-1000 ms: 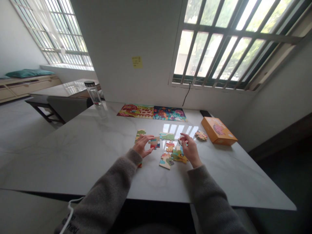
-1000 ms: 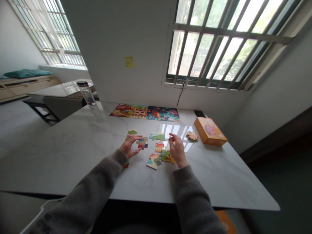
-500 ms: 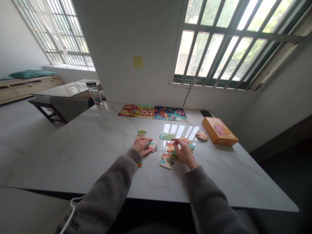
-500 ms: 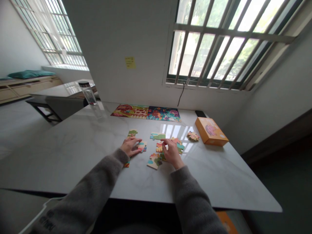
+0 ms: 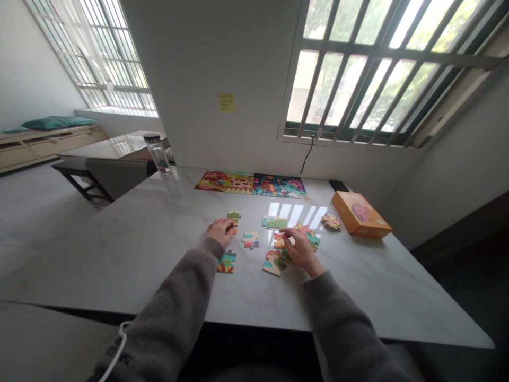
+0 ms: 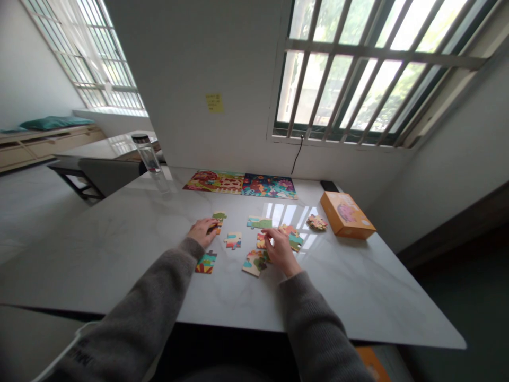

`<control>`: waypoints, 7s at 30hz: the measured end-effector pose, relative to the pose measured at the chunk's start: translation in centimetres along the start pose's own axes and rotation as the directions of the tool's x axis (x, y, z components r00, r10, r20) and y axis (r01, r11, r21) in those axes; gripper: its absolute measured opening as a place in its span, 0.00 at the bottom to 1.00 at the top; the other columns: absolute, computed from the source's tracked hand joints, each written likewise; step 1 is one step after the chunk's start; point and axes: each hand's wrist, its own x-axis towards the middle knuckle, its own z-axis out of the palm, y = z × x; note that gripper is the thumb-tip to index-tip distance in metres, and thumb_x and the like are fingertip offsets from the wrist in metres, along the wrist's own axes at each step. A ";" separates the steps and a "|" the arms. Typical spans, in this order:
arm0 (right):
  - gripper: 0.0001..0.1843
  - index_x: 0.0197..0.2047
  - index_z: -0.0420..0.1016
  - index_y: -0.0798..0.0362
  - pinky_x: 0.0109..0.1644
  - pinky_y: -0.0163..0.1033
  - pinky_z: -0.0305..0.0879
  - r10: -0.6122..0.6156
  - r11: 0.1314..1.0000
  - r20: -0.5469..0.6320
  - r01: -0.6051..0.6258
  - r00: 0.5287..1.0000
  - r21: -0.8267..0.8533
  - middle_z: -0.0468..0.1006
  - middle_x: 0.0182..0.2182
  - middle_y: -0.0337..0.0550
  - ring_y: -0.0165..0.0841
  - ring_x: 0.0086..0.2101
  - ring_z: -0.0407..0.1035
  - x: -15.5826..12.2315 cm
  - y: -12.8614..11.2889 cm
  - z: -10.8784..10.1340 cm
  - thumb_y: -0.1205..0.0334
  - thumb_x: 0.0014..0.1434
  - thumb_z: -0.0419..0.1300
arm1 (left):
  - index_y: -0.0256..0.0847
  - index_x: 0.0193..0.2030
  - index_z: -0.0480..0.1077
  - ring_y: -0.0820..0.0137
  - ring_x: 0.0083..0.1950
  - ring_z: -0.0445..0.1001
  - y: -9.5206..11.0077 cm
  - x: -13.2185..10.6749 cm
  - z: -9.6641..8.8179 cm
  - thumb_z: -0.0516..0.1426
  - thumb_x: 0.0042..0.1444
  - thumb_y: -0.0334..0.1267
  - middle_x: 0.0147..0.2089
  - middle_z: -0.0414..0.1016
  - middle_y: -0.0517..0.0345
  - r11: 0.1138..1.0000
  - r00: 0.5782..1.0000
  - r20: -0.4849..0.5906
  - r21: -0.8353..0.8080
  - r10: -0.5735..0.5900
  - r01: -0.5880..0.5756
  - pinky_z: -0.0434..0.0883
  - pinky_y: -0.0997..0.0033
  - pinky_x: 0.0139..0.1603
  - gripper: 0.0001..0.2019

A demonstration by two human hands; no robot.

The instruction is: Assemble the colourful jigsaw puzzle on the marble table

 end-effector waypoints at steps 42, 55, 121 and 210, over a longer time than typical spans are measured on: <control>0.27 0.52 0.71 0.44 0.55 0.52 0.64 0.017 0.978 0.298 0.047 0.955 -0.205 0.74 0.48 0.45 0.45 0.50 0.65 -4.7 -3.5 -0.6 0.54 0.51 0.73 | 0.47 0.43 0.77 0.57 0.56 0.73 4.6 -1.5 0.1 0.64 0.51 0.38 0.51 0.79 0.54 0.920 0.885 0.275 -0.226 0.376 -0.321 0.61 0.51 0.65 0.12; 0.08 0.44 0.74 0.48 0.53 0.48 0.69 0.020 0.991 0.249 -0.052 0.968 0.123 0.71 0.44 0.45 0.40 0.46 0.69 -4.5 -3.6 -0.3 0.57 0.62 0.63 | 0.46 0.47 0.77 0.57 0.56 0.73 5.6 -1.4 -0.8 0.62 0.55 0.41 0.51 0.79 0.53 0.897 0.894 0.205 -0.288 0.399 -0.335 0.65 0.51 0.63 0.13; 0.20 0.57 0.72 0.46 0.65 0.57 0.57 -0.106 0.994 0.084 0.106 0.991 0.000 0.71 0.59 0.49 0.46 0.58 0.63 -0.5 -4.4 2.6 0.64 0.61 0.59 | 0.40 0.56 0.75 0.60 0.63 0.70 -1.3 2.1 0.5 0.52 0.62 0.34 0.63 0.73 0.48 1.000 0.993 0.113 -0.001 0.016 -0.016 0.66 0.55 0.67 0.18; 0.23 0.58 0.75 0.49 0.60 0.51 0.56 -0.101 0.973 0.352 0.167 0.931 -0.162 0.77 0.50 0.49 0.44 0.52 0.64 1.1 -2.7 3.8 0.52 0.62 0.65 | 0.42 0.48 0.77 0.59 0.48 0.70 1.2 -6.4 -4.3 0.59 0.57 0.41 0.45 0.76 0.51 0.967 0.950 0.197 -0.131 0.242 -0.220 0.70 0.57 0.53 0.13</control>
